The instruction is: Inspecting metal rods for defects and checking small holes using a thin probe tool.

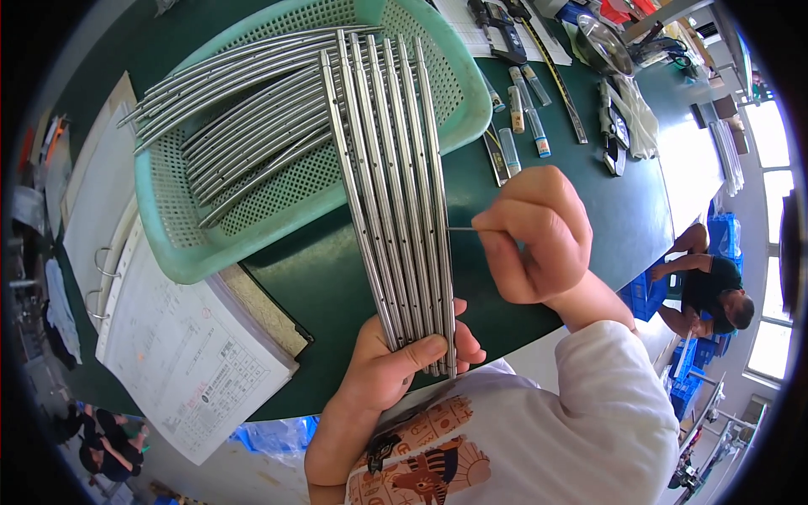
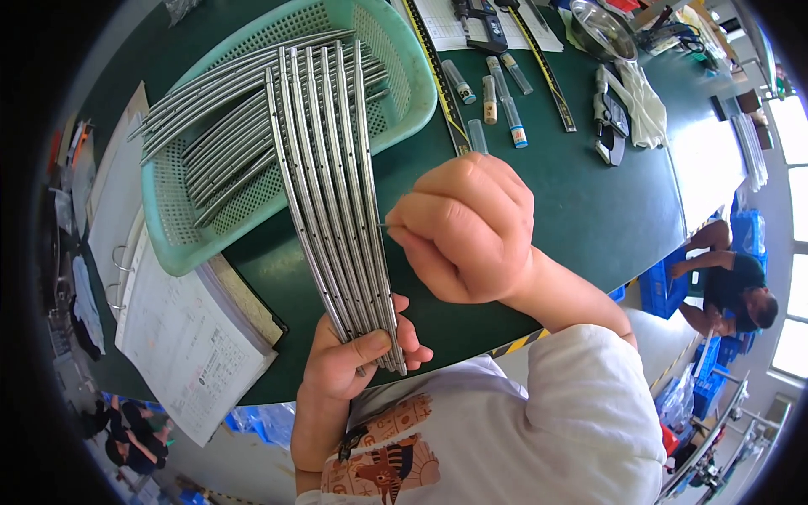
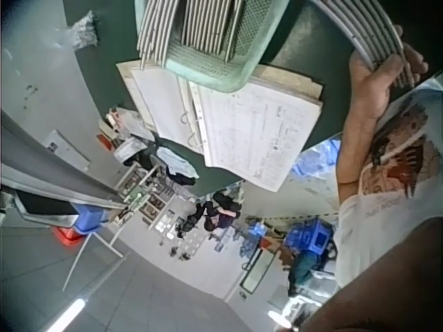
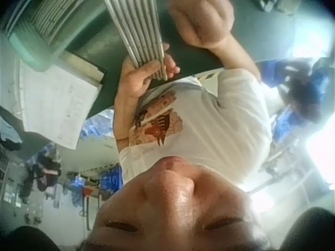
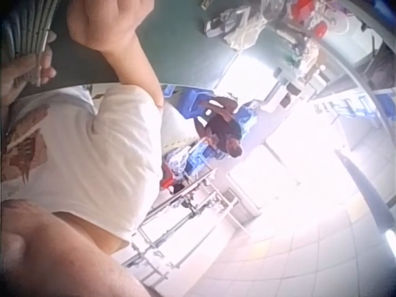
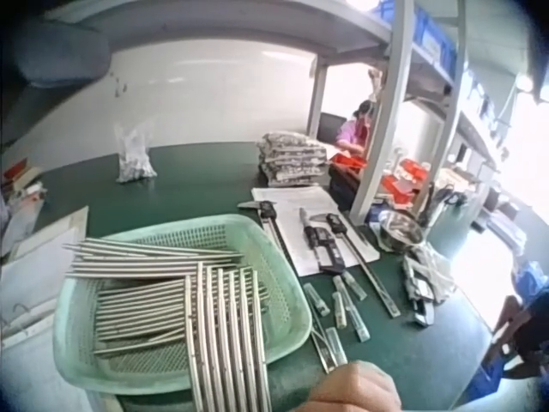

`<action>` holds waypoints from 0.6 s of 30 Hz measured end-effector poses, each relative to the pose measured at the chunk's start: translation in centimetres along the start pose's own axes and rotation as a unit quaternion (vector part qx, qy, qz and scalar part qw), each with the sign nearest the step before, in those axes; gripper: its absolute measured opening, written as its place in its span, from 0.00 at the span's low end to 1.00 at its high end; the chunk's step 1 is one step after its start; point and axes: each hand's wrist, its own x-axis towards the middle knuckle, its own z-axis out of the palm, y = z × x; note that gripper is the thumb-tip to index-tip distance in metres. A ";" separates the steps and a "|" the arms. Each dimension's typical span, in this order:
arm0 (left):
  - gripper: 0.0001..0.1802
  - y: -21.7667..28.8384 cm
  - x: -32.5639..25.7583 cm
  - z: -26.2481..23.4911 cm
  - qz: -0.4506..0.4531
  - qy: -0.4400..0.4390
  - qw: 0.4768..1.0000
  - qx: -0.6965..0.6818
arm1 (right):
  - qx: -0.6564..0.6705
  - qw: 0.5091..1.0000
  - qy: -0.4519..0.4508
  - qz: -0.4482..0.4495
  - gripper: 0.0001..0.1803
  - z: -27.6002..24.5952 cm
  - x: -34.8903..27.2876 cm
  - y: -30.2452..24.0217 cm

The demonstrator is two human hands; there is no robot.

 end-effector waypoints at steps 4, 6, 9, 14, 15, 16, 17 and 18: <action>0.24 -0.1 0.0 0.2 0.005 0.012 1.000 0.010 | -0.007 1.000 -0.001 0.011 0.09 -0.3 0.0 -0.2; 0.24 -0.2 0.2 0.3 0.010 0.021 1.000 0.017 | -0.022 0.999 -0.027 0.007 0.09 -0.6 0.1 -0.3; 0.24 -0.3 0.1 0.3 0.023 0.015 0.999 0.019 | 0.043 0.996 -0.020 0.073 0.08 -0.4 0.0 -0.2; 0.25 -0.2 0.2 0.4 0.018 0.019 0.999 0.022 | 0.027 0.998 -0.023 0.057 0.07 -0.5 -0.2 -0.4; 0.25 -0.2 0.3 0.3 0.019 0.020 0.999 0.023 | -0.014 1.000 -0.007 0.024 0.07 -0.4 -0.3 -0.4; 0.25 -0.3 0.3 0.3 0.022 0.015 0.999 0.022 | -0.014 1.000 -0.006 0.024 0.07 -0.4 -0.4 -0.5; 0.25 -0.4 0.3 0.2 0.025 0.012 0.999 0.020 | 0.046 0.995 -0.025 0.089 0.07 -0.4 -0.6 -0.5; 0.25 -0.4 0.3 0.3 0.024 0.012 0.999 0.021 | 0.106 0.981 -0.045 0.153 0.07 -0.4 -0.8 -0.5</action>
